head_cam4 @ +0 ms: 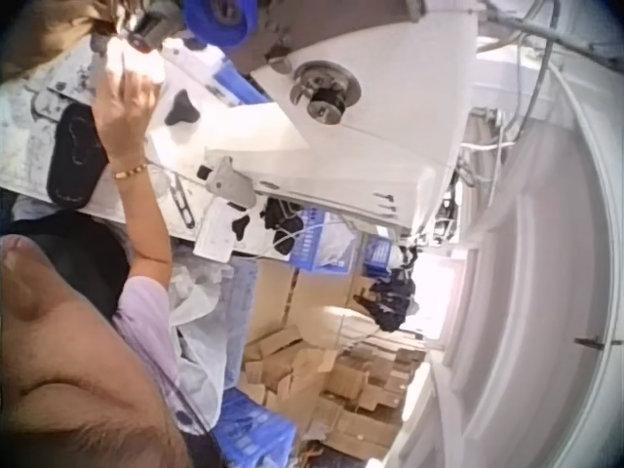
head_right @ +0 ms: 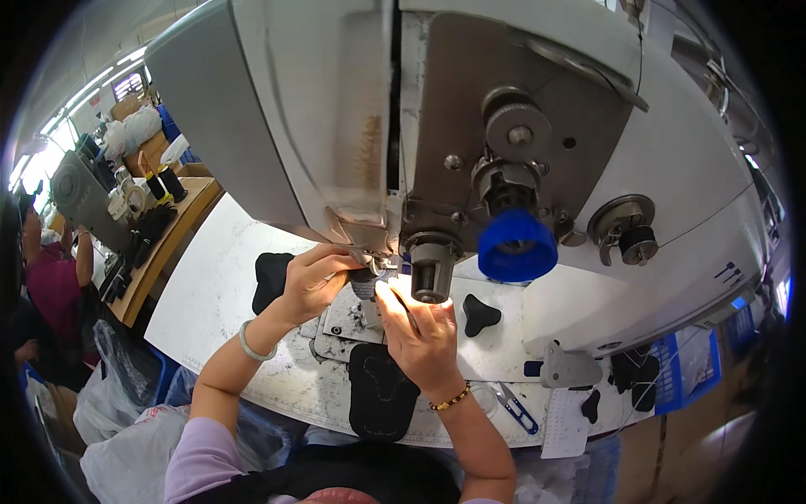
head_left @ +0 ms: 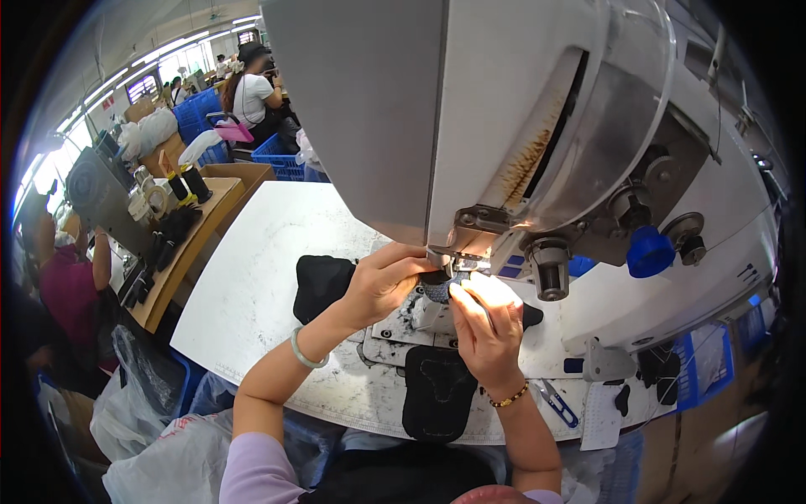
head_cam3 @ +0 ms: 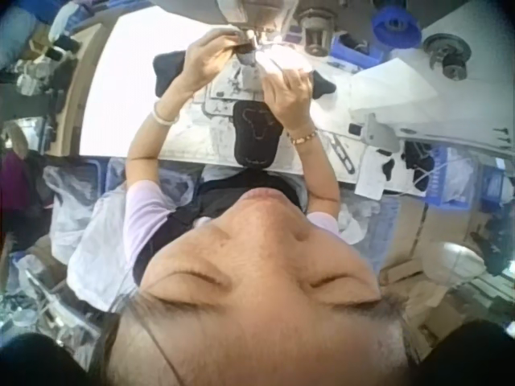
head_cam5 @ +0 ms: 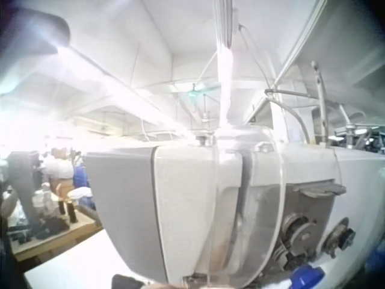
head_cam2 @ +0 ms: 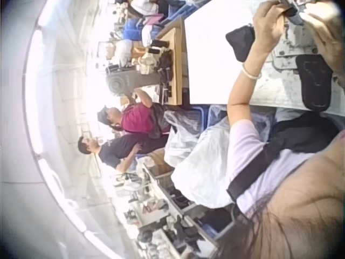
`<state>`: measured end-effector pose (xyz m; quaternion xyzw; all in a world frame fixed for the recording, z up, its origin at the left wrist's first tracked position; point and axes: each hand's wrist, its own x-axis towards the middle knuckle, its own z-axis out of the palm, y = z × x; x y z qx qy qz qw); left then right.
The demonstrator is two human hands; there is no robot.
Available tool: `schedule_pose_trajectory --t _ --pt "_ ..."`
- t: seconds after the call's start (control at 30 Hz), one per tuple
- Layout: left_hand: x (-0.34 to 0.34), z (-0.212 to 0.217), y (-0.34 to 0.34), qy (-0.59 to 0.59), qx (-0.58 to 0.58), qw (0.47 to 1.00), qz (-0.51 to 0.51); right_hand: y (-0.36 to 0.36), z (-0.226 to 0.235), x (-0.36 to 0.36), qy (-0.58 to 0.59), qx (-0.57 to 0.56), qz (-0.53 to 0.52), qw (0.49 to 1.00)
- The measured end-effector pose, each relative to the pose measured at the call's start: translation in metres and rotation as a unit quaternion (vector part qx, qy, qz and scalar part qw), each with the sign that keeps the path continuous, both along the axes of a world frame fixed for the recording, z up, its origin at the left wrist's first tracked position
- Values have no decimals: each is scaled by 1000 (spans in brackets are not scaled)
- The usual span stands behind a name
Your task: The person sews a black shoe insole using a sewing machine. They guide the insole under the needle to stitch along the edges and trim excess thread with scissors. The person handles the insole one at a time, rotating it to complete different sections of the seam.
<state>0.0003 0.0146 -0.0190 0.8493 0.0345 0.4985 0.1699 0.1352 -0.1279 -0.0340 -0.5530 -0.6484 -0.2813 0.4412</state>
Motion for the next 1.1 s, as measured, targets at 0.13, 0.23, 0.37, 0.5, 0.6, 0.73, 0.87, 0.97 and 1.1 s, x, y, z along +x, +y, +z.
schedule_pose_trajectory --t 0.13,0.23,0.37,0.5,0.6,0.73,0.87,0.97,1.1 --pt "2 0 1 -23 -5 999 -35 0 0 0 21 -14 19 1000" --pt "1 2 2 -20 6 999 -38 1 0 2 16 -7 20 1000" --pt "-1 7 1 -13 46 998 -28 2 -3 7 -3 10 -10 1000" --pt "-4 11 1 8 70 997 -19 6 -4 10 -1 30 1 1000" --pt "-6 12 0 16 80 997 -11 8 -4 10 0 38 6 999" --pt "-8 16 -1 31 108 994 -11 4 -9 7 8 32 -4 999" --pt "-10 21 -7 52 132 990 -8 3 -8 5 -14 44 -2 999" --pt "-12 22 -10 62 139 988 0 1 -9 4 -37 24 -19 999" --pt "-12 24 -12 58 125 990 3 0 -7 2 -45 17 -36 998"
